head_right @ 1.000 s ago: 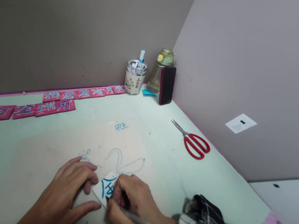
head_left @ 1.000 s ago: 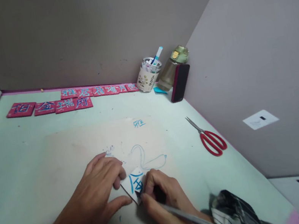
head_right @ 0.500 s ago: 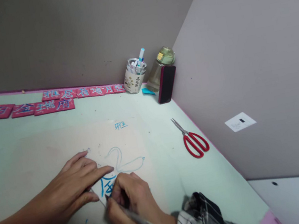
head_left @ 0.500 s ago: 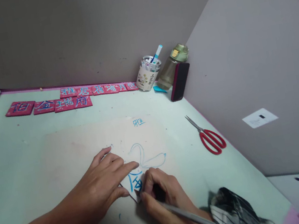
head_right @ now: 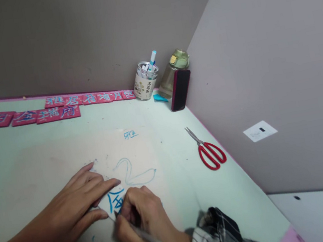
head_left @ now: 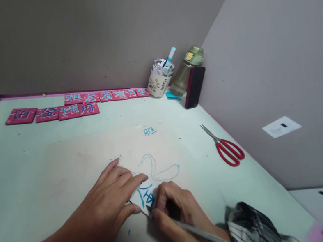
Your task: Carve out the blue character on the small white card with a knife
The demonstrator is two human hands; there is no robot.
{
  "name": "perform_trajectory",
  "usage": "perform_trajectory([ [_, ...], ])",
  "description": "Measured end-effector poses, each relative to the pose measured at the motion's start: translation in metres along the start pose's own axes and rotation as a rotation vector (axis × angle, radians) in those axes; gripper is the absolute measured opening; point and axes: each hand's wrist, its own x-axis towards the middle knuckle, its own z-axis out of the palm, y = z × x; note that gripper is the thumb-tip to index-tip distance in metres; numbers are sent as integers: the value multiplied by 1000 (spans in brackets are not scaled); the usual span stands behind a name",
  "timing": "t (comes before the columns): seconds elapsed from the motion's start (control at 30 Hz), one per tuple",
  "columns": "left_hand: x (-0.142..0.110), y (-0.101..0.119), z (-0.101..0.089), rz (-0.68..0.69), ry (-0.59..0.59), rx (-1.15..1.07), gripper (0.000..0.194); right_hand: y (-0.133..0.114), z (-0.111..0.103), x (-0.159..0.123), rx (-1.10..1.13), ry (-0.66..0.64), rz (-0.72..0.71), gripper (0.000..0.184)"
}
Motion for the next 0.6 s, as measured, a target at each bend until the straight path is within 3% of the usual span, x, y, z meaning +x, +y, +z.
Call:
perform_trajectory([
  [0.6, -2, 3, 3, -25, 67, -19, 44, -2, 0, -2, -17, 23, -50, 15],
])
